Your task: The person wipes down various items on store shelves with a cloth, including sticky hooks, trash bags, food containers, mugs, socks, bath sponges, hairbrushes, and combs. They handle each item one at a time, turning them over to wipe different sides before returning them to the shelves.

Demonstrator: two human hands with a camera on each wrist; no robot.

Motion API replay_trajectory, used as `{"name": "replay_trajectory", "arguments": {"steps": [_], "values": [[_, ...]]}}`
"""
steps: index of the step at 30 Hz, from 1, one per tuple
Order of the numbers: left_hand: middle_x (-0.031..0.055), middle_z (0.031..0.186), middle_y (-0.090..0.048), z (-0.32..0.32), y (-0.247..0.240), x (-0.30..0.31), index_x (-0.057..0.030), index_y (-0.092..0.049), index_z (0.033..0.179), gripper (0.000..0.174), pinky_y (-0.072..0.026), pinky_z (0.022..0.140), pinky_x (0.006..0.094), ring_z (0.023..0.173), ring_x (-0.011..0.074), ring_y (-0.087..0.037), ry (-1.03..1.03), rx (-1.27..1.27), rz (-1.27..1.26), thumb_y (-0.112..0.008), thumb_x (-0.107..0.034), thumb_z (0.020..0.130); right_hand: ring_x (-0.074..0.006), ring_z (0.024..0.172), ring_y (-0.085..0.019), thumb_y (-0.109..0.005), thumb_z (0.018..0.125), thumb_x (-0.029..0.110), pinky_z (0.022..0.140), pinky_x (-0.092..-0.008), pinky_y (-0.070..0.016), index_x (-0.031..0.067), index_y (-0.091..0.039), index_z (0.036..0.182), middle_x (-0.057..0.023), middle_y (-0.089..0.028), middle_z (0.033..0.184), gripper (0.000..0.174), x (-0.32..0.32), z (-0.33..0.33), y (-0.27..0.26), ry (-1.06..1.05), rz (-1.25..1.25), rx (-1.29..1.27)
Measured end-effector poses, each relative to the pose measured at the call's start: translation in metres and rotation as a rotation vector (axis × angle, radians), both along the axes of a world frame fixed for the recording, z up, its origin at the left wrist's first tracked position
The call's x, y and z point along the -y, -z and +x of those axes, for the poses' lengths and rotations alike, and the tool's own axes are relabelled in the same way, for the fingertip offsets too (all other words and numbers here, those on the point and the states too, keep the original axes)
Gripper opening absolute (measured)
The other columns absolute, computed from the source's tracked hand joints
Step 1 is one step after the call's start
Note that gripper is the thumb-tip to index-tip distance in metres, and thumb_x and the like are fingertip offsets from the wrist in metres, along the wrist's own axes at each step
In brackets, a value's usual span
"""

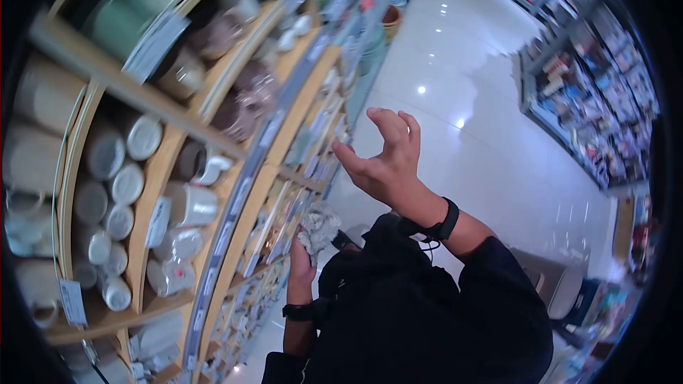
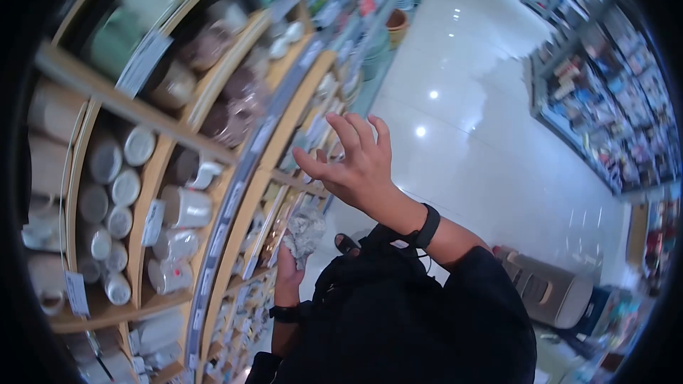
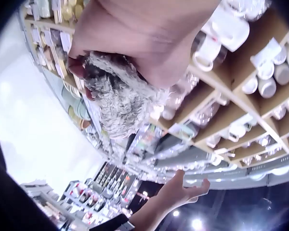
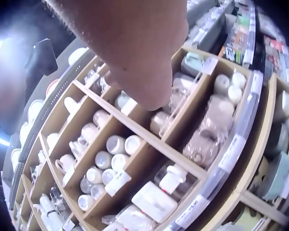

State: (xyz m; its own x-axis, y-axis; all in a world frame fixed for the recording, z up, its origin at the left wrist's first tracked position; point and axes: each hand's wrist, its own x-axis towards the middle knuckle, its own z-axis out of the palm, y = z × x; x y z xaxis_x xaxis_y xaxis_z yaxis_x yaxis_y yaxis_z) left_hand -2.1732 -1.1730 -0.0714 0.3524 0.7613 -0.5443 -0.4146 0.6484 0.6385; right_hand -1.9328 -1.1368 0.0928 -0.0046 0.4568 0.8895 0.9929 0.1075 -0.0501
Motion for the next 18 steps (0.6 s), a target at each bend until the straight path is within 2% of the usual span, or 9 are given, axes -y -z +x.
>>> {"name": "replay_trajectory", "arguments": {"steps": [1,3,6,10,12,14,15,16,18], "values": [[0.0103,0.120,-0.057,0.018,-0.004,-0.008,-0.0012,-0.048,0.125,0.042,-0.0411,0.096,0.0339,0.110,0.0225,-0.055,0.111,0.086,0.055,-0.034,-0.029,0.097,-0.0267,0.092,-0.052,-0.067,0.063,0.010,0.078,-0.0480,-0.0396,0.0389,-0.056,0.100,-0.0086,-0.050,0.109,0.049,0.010,0.023,-0.004,0.051,0.011,0.001],[0.0111,0.122,-0.055,0.067,-0.026,-0.015,-0.0005,-0.047,0.126,0.042,-0.0407,0.097,0.0342,0.112,0.0219,-0.053,0.269,0.205,0.143,-0.034,-0.028,0.097,-0.0264,0.088,-0.053,-0.072,0.058,0.010,0.079,-0.0470,-0.0392,0.0283,-0.056,0.085,-0.0098,-0.045,0.105,0.035,0.034,0.076,-0.012,0.130,0.123,0.091],[0.0117,0.121,-0.056,0.139,-0.035,-0.011,0.0004,-0.047,0.126,0.042,-0.0404,0.098,0.0345,0.111,0.0227,-0.055,0.374,0.104,0.210,-0.034,-0.027,0.097,-0.0255,0.082,-0.053,-0.071,0.057,0.010,0.079,-0.0467,-0.0392,0.0248,-0.054,0.077,-0.0084,-0.043,0.100,0.030,0.077,0.157,-0.027,0.262,0.231,0.123],[0.0132,0.122,-0.055,0.246,-0.035,0.013,0.0022,-0.046,0.126,0.043,-0.0390,0.100,0.0365,0.113,0.0246,-0.054,0.572,0.152,0.144,-0.034,-0.027,0.097,-0.0254,0.079,-0.053,-0.071,0.057,0.009,0.078,-0.0468,-0.0390,0.0248,-0.055,0.074,-0.0086,-0.043,0.099,0.029,0.153,0.255,-0.045,0.469,0.307,0.176],[0.0139,0.123,-0.055,0.303,-0.056,0.035,0.0025,-0.046,0.126,0.043,-0.0389,0.100,0.0368,0.113,0.0252,-0.054,0.697,0.119,0.142,-0.034,-0.027,0.097,-0.0257,0.079,-0.052,-0.071,0.057,0.009,0.079,-0.0466,-0.0386,0.0222,-0.057,0.076,-0.0090,-0.044,0.099,0.027,0.188,0.298,-0.054,0.553,0.327,0.238],[0.0136,0.124,-0.054,0.352,-0.066,0.051,0.0026,-0.047,0.126,0.044,-0.0383,0.100,0.0366,0.113,0.0256,-0.053,0.788,0.194,0.145,-0.033,-0.027,0.097,-0.0258,0.078,-0.052,-0.071,0.057,0.010,0.079,-0.0460,-0.0383,0.0190,-0.058,0.079,-0.0086,-0.044,0.098,0.027,0.223,0.331,-0.057,0.648,0.314,0.224],[0.0144,0.118,-0.057,0.379,-0.073,0.057,-0.0015,-0.041,0.130,0.040,-0.0437,0.094,0.0350,0.108,0.0241,-0.056,0.818,0.172,0.055,-0.036,-0.022,0.096,-0.0258,0.078,-0.052,-0.072,0.057,0.011,0.079,-0.0458,-0.0381,0.0172,-0.058,0.080,-0.0083,-0.045,0.098,0.028,0.238,0.347,-0.060,0.683,0.314,0.191],[0.0144,0.118,-0.057,0.406,-0.079,0.062,-0.0015,-0.041,0.130,0.040,-0.0437,0.094,0.0350,0.108,0.0241,-0.056,0.859,0.177,0.056,-0.036,-0.022,0.096,-0.0258,0.078,-0.053,-0.072,0.057,0.012,0.079,-0.0456,-0.0378,0.0154,-0.058,0.082,-0.0080,-0.046,0.098,0.029,0.252,0.364,-0.064,0.713,0.316,0.161],[0.0149,0.109,-0.057,0.453,-0.091,0.072,-0.0072,-0.031,0.133,0.040,-0.0482,0.085,0.0321,0.099,0.0213,-0.059,1.001,0.142,0.277,-0.040,-0.015,0.094,-0.0256,0.078,-0.053,-0.073,0.057,0.011,0.079,-0.0458,-0.0380,0.0171,-0.059,0.083,-0.0077,-0.046,0.098,0.030,0.276,0.395,-0.068,0.795,0.296,0.166]]}}
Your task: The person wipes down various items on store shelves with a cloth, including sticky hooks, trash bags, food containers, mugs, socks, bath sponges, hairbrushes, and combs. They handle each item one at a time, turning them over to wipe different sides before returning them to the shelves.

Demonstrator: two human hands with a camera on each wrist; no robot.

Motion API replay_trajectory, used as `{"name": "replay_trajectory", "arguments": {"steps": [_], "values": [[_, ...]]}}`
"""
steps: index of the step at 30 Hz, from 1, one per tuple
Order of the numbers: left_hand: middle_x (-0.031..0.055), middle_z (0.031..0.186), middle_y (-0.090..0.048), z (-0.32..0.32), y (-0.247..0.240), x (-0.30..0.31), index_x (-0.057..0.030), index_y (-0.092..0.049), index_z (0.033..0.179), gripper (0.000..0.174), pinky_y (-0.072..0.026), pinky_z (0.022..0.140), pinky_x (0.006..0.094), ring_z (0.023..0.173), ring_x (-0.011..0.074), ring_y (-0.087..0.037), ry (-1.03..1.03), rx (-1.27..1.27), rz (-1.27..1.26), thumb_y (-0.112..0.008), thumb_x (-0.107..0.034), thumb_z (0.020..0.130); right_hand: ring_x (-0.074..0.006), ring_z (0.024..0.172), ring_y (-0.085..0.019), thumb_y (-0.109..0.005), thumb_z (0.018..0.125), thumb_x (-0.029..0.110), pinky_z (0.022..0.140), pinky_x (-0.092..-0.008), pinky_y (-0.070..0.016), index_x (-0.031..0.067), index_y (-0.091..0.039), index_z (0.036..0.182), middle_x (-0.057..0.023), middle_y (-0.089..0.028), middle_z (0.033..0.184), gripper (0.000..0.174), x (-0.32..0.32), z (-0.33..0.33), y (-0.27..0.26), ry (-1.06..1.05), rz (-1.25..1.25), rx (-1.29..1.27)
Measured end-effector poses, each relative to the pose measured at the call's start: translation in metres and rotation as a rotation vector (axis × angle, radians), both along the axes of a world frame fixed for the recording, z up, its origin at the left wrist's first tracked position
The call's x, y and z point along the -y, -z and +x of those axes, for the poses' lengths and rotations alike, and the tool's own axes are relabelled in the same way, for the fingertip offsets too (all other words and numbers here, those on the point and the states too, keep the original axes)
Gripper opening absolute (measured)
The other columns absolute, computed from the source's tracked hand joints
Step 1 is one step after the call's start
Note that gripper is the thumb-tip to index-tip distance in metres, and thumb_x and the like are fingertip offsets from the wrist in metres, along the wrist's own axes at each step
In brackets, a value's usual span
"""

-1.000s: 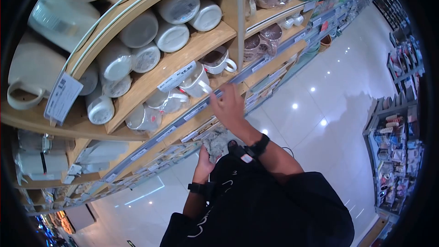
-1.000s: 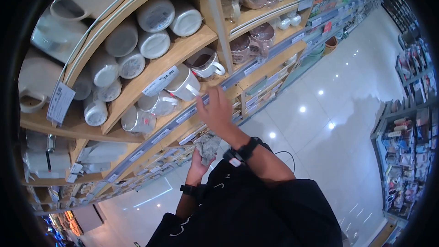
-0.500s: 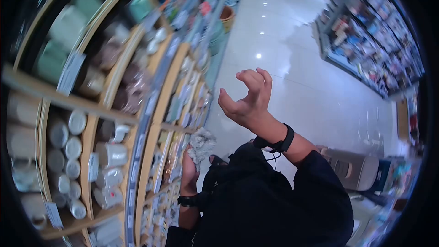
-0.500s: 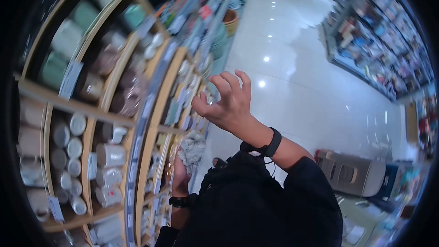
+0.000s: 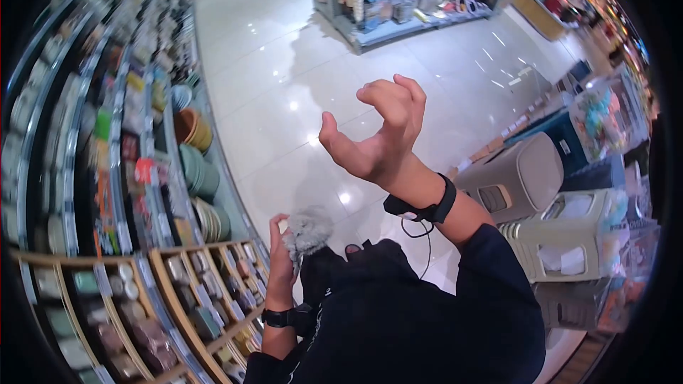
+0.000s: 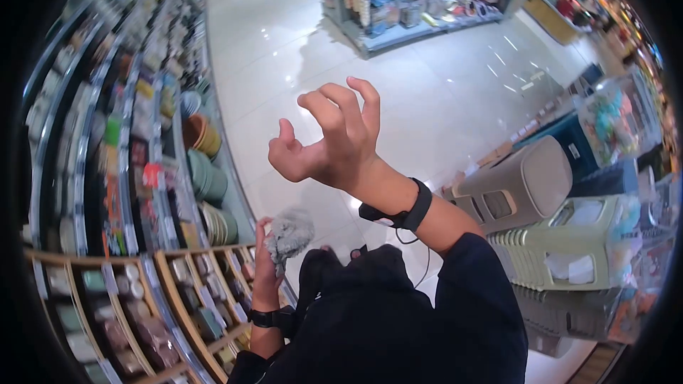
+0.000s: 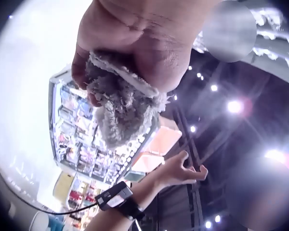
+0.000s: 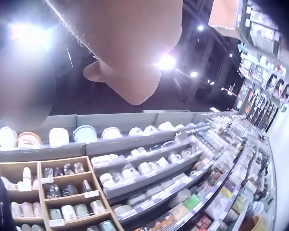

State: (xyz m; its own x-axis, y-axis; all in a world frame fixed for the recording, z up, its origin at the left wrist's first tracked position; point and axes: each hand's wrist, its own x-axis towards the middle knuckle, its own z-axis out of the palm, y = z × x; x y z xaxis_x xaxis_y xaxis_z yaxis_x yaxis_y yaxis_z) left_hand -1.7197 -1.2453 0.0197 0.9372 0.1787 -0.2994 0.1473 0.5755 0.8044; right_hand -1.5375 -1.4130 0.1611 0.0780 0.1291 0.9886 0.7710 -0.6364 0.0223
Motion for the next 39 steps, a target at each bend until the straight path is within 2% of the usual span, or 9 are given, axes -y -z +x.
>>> {"name": "replay_trajectory", "arguments": {"steps": [5,11,21,30,32,34,36,37,39], "values": [[0.0086,0.077,-0.059,0.135,-0.071,0.026,-0.0085,-0.030,0.130,0.048,-0.0467,0.067,0.0281,0.069,0.0170,-0.057,0.419,0.154,0.478,-0.052,-0.011,0.088,-0.0253,0.077,-0.053,-0.073,0.056,0.010,0.077,-0.0467,-0.0384,0.0227,-0.060,0.084,-0.0072,-0.047,0.100,0.033,0.046,0.086,0.013,0.169,-0.048,0.023],[-0.0013,0.060,-0.043,0.323,-0.131,0.083,-0.0132,-0.057,0.115,0.055,-0.0334,0.055,0.0347,0.051,0.0181,-0.044,0.057,1.142,1.242,-0.067,-0.005,0.062,-0.0258,0.075,-0.054,-0.073,0.055,0.008,0.075,-0.0459,-0.0390,0.0271,-0.060,0.083,-0.0088,-0.047,0.099,0.037,0.083,0.219,0.009,0.326,-0.152,0.143],[-0.0033,0.061,-0.035,0.562,-0.158,0.157,-0.0232,-0.061,0.117,0.062,-0.0309,0.064,0.0338,0.055,0.0133,-0.041,0.293,1.170,1.536,-0.071,-0.014,0.056,-0.0254,0.076,-0.054,-0.069,0.056,0.009,0.080,-0.0461,-0.0391,0.0145,-0.052,0.090,-0.0072,-0.046,0.096,0.039,0.170,0.424,-0.007,0.458,-0.263,0.052],[-0.0023,0.059,-0.045,0.754,-0.111,0.269,-0.0119,-0.060,0.111,0.041,-0.0320,0.063,0.0328,0.052,0.0165,-0.046,0.465,1.036,1.264,-0.066,-0.012,0.071,-0.0267,0.080,-0.053,-0.069,0.058,0.006,0.077,-0.0489,-0.0403,0.0174,-0.054,0.095,-0.0098,-0.047,0.096,0.042,0.298,0.602,0.047,0.473,-0.242,-0.082],[-0.0001,0.061,-0.051,0.804,-0.099,0.290,-0.0076,-0.059,0.109,0.032,-0.0362,0.066,0.0305,0.055,0.0154,-0.052,0.518,0.991,1.164,-0.063,-0.014,0.078,-0.0278,0.081,-0.053,-0.069,0.059,0.003,0.073,-0.0473,-0.0429,0.0143,-0.054,0.098,-0.0125,-0.049,0.095,0.044,0.328,0.638,0.053,0.253,-0.124,-0.262],[0.0007,0.069,-0.055,0.851,-0.073,0.311,-0.0061,-0.058,0.107,0.022,-0.0405,0.071,0.0254,0.064,0.0129,-0.057,0.711,0.445,0.673,-0.054,-0.019,0.089,-0.0320,0.086,-0.055,-0.071,0.061,0.008,0.076,-0.0426,-0.0447,0.0051,-0.055,0.099,-0.0145,-0.055,0.096,0.041,0.344,0.671,0.060,-0.064,0.108,-0.633],[0.0008,0.076,-0.057,0.894,-0.062,0.338,-0.0076,-0.057,0.106,0.022,-0.0422,0.073,0.0242,0.071,0.0121,-0.058,0.639,0.260,0.314,-0.047,-0.023,0.094,-0.0373,0.112,-0.049,-0.075,0.067,0.016,0.096,-0.0422,-0.0385,-0.0004,-0.048,0.117,-0.0208,-0.050,0.121,0.059,0.359,0.702,0.070,-0.484,0.216,-1.021],[0.0009,0.084,-0.058,0.911,-0.057,0.351,-0.0090,-0.055,0.105,0.024,-0.0439,0.076,0.0230,0.079,0.0113,-0.058,0.571,0.062,-0.059,-0.041,-0.026,0.098,-0.0341,0.121,-0.044,-0.075,0.067,0.018,0.098,-0.0395,-0.0377,0.0033,-0.043,0.127,-0.0214,-0.043,0.130,0.070,0.361,0.720,0.077,-0.568,0.110,-1.063],[0.0005,0.091,-0.057,0.944,-0.046,0.380,-0.0100,-0.054,0.105,0.025,-0.0448,0.078,0.0241,0.086,0.0117,-0.058,0.497,-0.043,-0.165,-0.037,-0.028,0.099,-0.0352,0.123,-0.042,-0.072,0.071,0.012,0.100,-0.0395,-0.0355,0.0050,-0.044,0.129,-0.0217,-0.040,0.134,0.065,0.357,0.752,0.076,-0.640,0.151,-1.150]]}}
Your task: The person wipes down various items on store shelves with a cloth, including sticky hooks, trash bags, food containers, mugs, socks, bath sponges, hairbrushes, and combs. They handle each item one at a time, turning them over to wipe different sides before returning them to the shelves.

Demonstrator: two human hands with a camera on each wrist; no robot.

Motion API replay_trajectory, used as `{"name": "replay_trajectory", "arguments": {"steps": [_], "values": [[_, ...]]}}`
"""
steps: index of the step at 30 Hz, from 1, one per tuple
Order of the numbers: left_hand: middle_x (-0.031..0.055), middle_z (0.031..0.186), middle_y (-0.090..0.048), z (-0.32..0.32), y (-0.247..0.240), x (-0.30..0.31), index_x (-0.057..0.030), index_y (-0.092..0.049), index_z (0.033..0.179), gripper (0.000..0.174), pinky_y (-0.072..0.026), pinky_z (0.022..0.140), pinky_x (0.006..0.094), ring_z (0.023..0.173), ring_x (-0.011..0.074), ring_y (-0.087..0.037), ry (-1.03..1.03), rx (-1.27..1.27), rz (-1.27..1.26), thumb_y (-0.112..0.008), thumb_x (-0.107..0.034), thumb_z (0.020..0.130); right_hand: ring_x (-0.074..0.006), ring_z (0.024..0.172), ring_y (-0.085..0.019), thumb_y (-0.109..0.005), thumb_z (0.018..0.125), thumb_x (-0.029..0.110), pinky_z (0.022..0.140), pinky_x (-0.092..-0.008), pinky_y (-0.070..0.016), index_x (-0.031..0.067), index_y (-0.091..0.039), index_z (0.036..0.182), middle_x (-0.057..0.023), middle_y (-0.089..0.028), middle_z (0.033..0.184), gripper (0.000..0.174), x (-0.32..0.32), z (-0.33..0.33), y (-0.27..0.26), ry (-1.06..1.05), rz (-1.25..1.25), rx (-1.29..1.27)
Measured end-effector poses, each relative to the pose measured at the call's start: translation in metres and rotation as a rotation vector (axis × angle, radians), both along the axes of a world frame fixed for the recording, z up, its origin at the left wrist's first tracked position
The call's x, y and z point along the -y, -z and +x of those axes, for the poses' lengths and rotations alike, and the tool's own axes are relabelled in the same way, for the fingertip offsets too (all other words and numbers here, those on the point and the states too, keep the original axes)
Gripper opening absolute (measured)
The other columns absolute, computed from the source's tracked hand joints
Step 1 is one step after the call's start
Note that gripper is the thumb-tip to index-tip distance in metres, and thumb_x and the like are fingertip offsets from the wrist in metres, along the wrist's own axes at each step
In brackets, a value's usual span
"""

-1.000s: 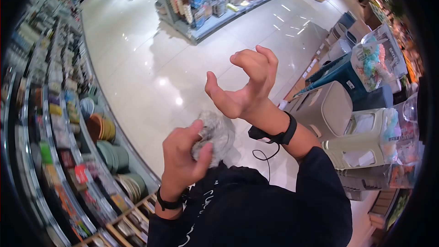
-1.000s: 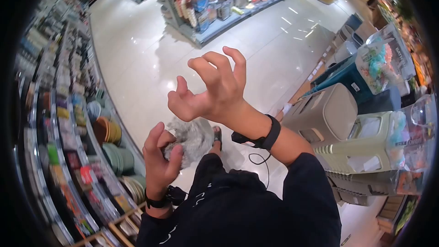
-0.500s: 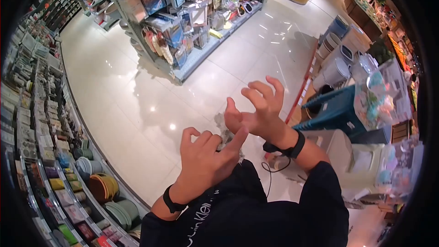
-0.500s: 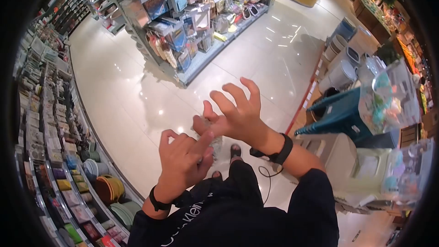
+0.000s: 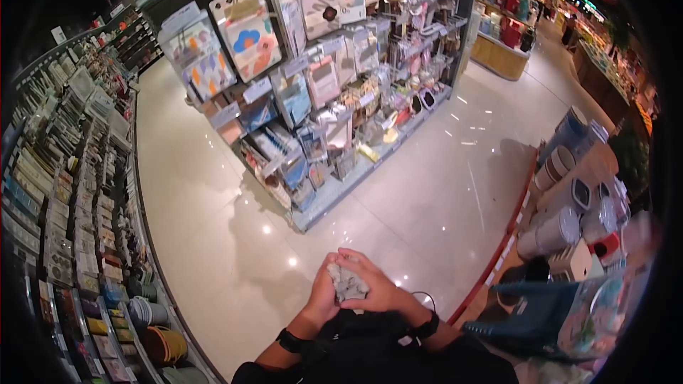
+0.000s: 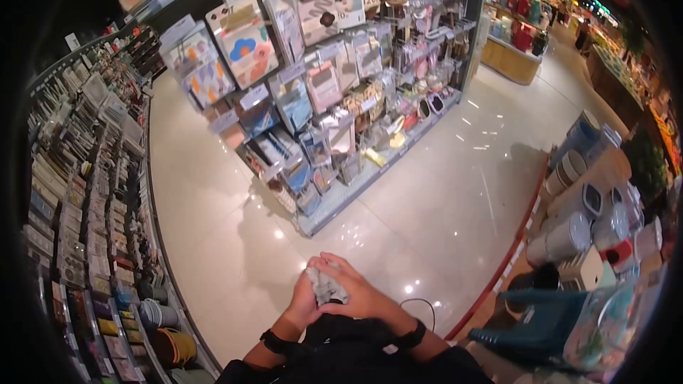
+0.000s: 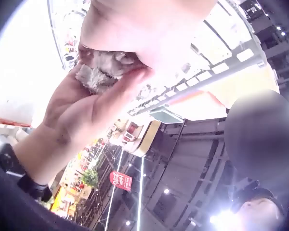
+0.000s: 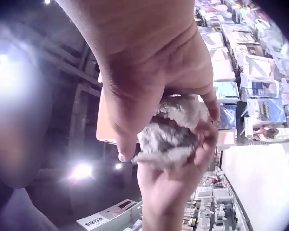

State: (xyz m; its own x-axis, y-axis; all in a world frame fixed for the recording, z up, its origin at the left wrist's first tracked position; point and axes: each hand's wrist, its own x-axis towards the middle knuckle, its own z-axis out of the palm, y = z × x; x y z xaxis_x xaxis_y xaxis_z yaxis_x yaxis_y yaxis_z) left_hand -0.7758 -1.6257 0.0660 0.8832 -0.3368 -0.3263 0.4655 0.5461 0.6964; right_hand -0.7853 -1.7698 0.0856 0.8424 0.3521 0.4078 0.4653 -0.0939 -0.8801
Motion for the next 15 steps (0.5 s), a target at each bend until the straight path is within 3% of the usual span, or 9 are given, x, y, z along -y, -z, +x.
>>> {"name": "replay_trajectory", "arguments": {"steps": [1,2,7,9,12,13,15], "values": [[0.0001,0.098,-0.056,0.017,0.010,0.011,-0.0110,-0.052,0.106,0.026,-0.0456,0.080,0.0253,0.092,0.0121,-0.057,-0.056,-0.140,-0.077,-0.034,-0.030,0.100,-0.0351,0.122,-0.043,-0.071,0.072,0.009,0.100,-0.0398,-0.0362,0.0058,-0.047,0.128,-0.0214,-0.041,0.133,0.061,0.002,0.018,0.004,0.019,0.016,-0.035],[0.0055,0.110,-0.057,0.037,0.017,0.019,-0.0123,-0.047,0.117,0.035,-0.0479,0.084,0.0328,0.100,0.0177,-0.057,0.010,-0.064,-0.076,-0.031,-0.037,0.099,-0.0351,0.122,-0.043,-0.071,0.072,0.009,0.100,-0.0398,-0.0362,0.0058,-0.047,0.128,-0.0214,-0.041,0.133,0.061,0.012,0.039,0.009,0.016,0.007,-0.025],[0.0035,0.103,-0.057,0.145,0.035,0.056,-0.0079,-0.051,0.115,0.027,-0.0455,0.084,0.0279,0.097,0.0171,-0.057,0.077,-0.062,-0.119,-0.043,-0.025,0.096,-0.0319,0.112,-0.053,-0.059,0.069,-0.003,0.096,-0.0365,-0.0406,0.0026,-0.058,0.112,-0.0193,-0.051,0.124,0.043,0.066,0.139,0.048,0.241,0.123,-0.056],[0.0051,0.101,-0.058,0.206,0.035,0.061,-0.0048,-0.057,0.109,0.021,-0.0454,0.081,0.0281,0.094,0.0173,-0.057,0.311,0.503,0.515,-0.052,-0.015,0.091,-0.0291,0.109,-0.055,-0.055,0.067,-0.007,0.094,-0.0350,-0.0414,0.0005,-0.058,0.105,-0.0187,-0.055,0.118,0.039,0.085,0.176,0.059,0.339,0.160,-0.078],[0.0068,0.099,-0.059,0.291,0.037,0.079,-0.0036,-0.061,0.100,0.015,-0.0437,0.077,0.0260,0.091,0.0157,-0.057,0.238,0.652,0.471,-0.055,-0.009,0.087,-0.0246,0.103,-0.056,-0.051,0.067,-0.007,0.091,-0.0335,-0.0427,-0.0010,-0.059,0.099,-0.0158,-0.058,0.109,0.034,0.110,0.243,0.069,0.623,0.276,-0.106],[0.0077,0.097,-0.060,0.321,0.034,0.084,-0.0031,-0.062,0.096,0.013,-0.0428,0.076,0.0250,0.089,0.0149,-0.056,0.204,0.714,0.458,-0.057,-0.006,0.085,-0.0246,0.103,-0.056,-0.051,0.067,-0.007,0.091,-0.0335,-0.0427,-0.0010,-0.059,0.099,-0.0158,-0.058,0.109,0.034,0.116,0.270,0.067,0.632,0.263,-0.099],[0.0082,0.096,-0.061,0.376,0.017,0.094,-0.0030,-0.062,0.093,0.011,-0.0422,0.076,0.0244,0.089,0.0148,-0.056,0.214,0.627,0.419,-0.057,-0.004,0.083,-0.0241,0.101,-0.056,-0.049,0.067,-0.007,0.091,-0.0340,-0.0430,-0.0006,-0.059,0.096,-0.0145,-0.058,0.106,0.031,0.129,0.317,0.063,0.703,0.572,-0.229]]}}
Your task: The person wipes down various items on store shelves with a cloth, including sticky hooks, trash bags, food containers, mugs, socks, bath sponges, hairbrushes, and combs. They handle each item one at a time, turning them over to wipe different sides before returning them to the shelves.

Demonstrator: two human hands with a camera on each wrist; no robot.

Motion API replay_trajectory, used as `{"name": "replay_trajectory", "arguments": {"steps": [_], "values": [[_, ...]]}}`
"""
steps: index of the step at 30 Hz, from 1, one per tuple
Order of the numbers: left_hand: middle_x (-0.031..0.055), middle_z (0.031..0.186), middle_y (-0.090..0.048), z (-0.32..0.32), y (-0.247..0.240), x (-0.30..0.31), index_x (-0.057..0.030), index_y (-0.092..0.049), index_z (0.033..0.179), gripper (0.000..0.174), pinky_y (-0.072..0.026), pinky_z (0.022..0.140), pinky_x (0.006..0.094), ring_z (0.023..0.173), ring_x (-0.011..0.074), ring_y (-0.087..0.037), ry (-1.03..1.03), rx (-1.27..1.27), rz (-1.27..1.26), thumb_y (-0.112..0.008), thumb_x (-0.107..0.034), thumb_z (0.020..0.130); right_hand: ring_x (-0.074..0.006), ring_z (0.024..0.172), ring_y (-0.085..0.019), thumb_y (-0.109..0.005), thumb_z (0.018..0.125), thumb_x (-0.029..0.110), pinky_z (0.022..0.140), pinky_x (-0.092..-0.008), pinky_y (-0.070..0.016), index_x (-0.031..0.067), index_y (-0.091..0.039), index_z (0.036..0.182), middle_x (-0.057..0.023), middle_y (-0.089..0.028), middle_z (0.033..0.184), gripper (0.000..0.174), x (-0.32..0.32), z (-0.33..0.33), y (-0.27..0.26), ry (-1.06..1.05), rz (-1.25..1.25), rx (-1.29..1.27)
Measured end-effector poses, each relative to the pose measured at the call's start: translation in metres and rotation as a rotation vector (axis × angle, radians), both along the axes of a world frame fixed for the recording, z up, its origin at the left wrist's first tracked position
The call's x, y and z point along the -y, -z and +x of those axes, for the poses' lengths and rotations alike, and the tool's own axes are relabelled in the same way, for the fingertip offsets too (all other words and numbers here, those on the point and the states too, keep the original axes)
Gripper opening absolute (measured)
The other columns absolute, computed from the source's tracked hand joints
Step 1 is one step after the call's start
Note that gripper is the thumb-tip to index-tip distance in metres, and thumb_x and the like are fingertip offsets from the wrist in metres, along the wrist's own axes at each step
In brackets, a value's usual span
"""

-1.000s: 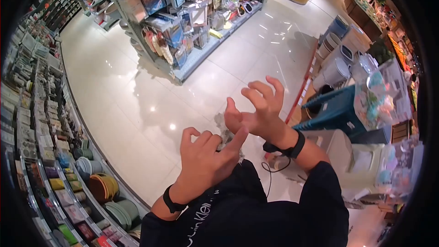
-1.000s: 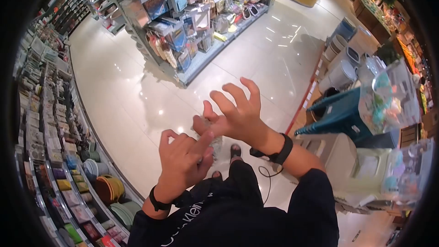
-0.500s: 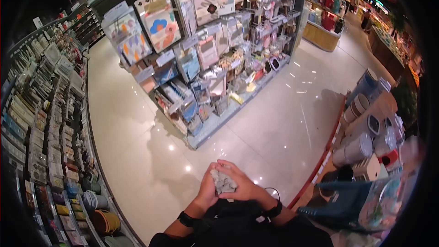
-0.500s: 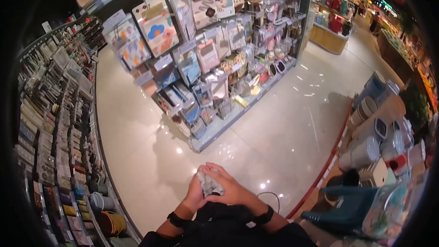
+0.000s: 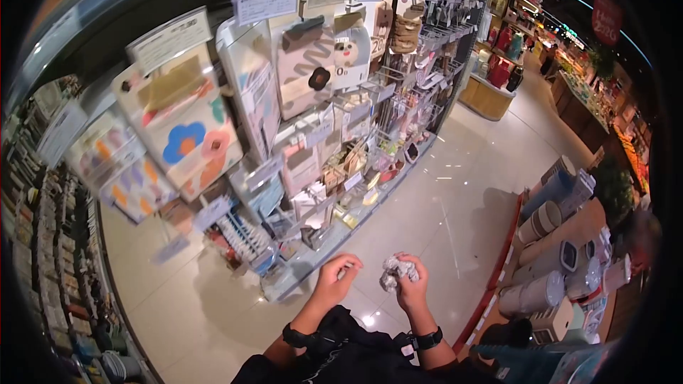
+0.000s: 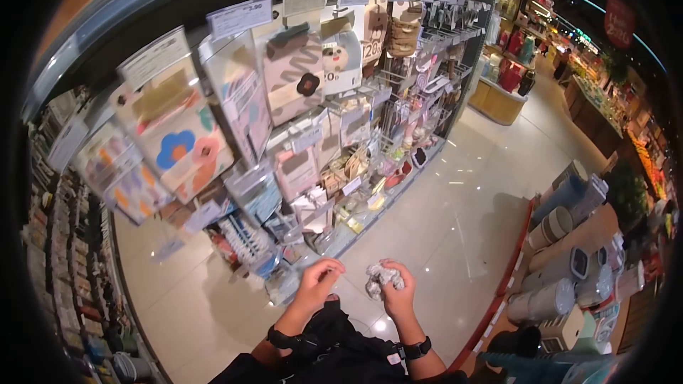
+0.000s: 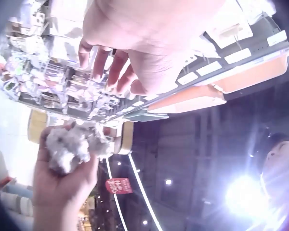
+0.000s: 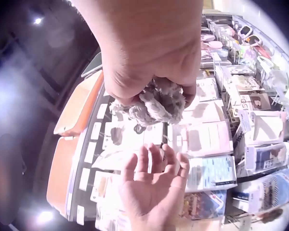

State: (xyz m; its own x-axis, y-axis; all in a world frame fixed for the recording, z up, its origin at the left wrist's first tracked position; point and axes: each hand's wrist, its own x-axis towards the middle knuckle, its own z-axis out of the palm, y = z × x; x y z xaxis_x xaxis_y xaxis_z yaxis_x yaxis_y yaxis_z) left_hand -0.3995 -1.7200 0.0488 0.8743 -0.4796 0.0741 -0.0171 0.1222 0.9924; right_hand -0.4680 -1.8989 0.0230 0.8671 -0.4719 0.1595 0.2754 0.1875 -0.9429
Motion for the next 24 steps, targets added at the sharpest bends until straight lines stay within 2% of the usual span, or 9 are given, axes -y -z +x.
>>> {"name": "replay_trajectory", "arguments": {"steps": [1,6,11,14,16,18,19,22,24], "values": [[0.0090,0.096,-0.061,0.028,-0.016,0.002,-0.0024,-0.062,0.092,0.011,-0.0426,0.078,0.0267,0.090,0.0172,-0.057,-0.075,0.144,-0.018,-0.058,-0.004,0.082,-0.0207,0.094,-0.055,-0.051,0.071,-0.007,0.083,-0.0328,-0.0469,0.0007,-0.058,0.096,-0.0128,-0.056,0.103,0.027,0.008,0.023,-0.007,0.016,-0.035,0.021],[0.0190,0.112,-0.056,0.164,-0.106,0.003,0.0006,-0.059,0.095,0.022,-0.0392,0.093,0.0373,0.107,0.0330,-0.053,-0.583,0.726,0.214,-0.059,-0.001,0.074,-0.0209,0.096,-0.055,-0.053,0.072,-0.004,0.083,-0.0329,-0.0473,0.0004,-0.058,0.096,-0.0130,-0.055,0.104,0.025,0.046,0.114,-0.028,0.001,-0.208,0.055],[0.0198,0.135,-0.037,0.245,-0.129,0.013,-0.0023,-0.049,0.116,0.044,-0.0302,0.102,0.0395,0.124,0.0324,-0.039,-0.900,0.840,0.411,-0.060,0.000,0.074,-0.0209,0.098,-0.055,-0.054,0.071,0.000,0.088,-0.0328,-0.0436,-0.0009,-0.059,0.094,-0.0129,-0.058,0.103,0.024,0.062,0.181,-0.016,-0.024,-0.045,-0.007],[0.0200,0.138,-0.032,0.272,-0.120,0.026,-0.0059,-0.035,0.130,0.060,-0.0304,0.102,0.0405,0.125,0.0292,-0.037,-0.925,0.686,0.163,-0.062,-0.003,0.076,-0.0199,0.098,-0.055,-0.054,0.072,-0.001,0.087,-0.0322,-0.0435,-0.0005,-0.059,0.096,-0.0120,-0.059,0.104,0.024,0.083,0.219,0.001,-0.107,-0.024,-0.008],[0.0181,0.131,-0.040,0.281,-0.117,0.027,-0.0076,-0.024,0.135,0.069,-0.0366,0.097,0.0380,0.118,0.0240,-0.043,-0.990,0.627,0.251,-0.064,-0.004,0.079,-0.0186,0.097,-0.055,-0.054,0.071,-0.002,0.087,-0.0308,-0.0431,-0.0004,-0.059,0.095,-0.0108,-0.059,0.103,0.024,0.099,0.240,0.004,-0.129,-0.080,-0.061],[0.0140,0.119,-0.051,0.282,-0.123,0.031,-0.0064,-0.023,0.135,0.071,-0.0424,0.088,0.0328,0.106,0.0202,-0.052,-0.882,0.354,-0.130,-0.066,-0.005,0.079,-0.0178,0.096,-0.055,-0.053,0.070,-0.004,0.085,-0.0292,-0.0436,0.0008,-0.058,0.097,-0.0097,-0.056,0.105,0.028,0.111,0.258,-0.007,-0.222,-0.014,-0.089],[0.0095,0.106,-0.058,0.282,-0.132,0.043,-0.0028,-0.033,0.130,0.062,-0.0454,0.081,0.0278,0.093,0.0167,-0.057,-0.918,0.445,-0.269,-0.068,-0.006,0.080,-0.0177,0.096,-0.055,-0.053,0.070,-0.004,0.085,-0.0292,-0.0437,0.0009,-0.058,0.097,-0.0097,-0.056,0.105,0.027,0.118,0.267,-0.012,-0.264,-0.010,-0.081],[0.0072,0.100,-0.060,0.281,-0.125,0.039,-0.0007,-0.046,0.120,0.043,-0.0443,0.078,0.0230,0.086,0.0115,-0.057,-0.930,0.356,0.005,-0.066,-0.007,0.082,-0.0180,0.096,-0.055,-0.052,0.070,-0.005,0.085,-0.0296,-0.0439,0.0012,-0.057,0.096,-0.0100,-0.056,0.105,0.027,0.137,0.293,-0.022,-0.395,-0.038,-0.053],[0.0062,0.098,-0.061,0.271,-0.123,0.044,0.0010,-0.055,0.111,0.032,-0.0447,0.077,0.0241,0.085,0.0109,-0.056,-0.972,0.348,-0.053,-0.065,-0.009,0.083,-0.0183,0.095,-0.055,-0.052,0.070,-0.005,0.085,-0.0298,-0.0441,0.0013,-0.057,0.096,-0.0103,-0.056,0.105,0.027,0.152,0.312,-0.023,-0.489,-0.077,-0.030]]}}
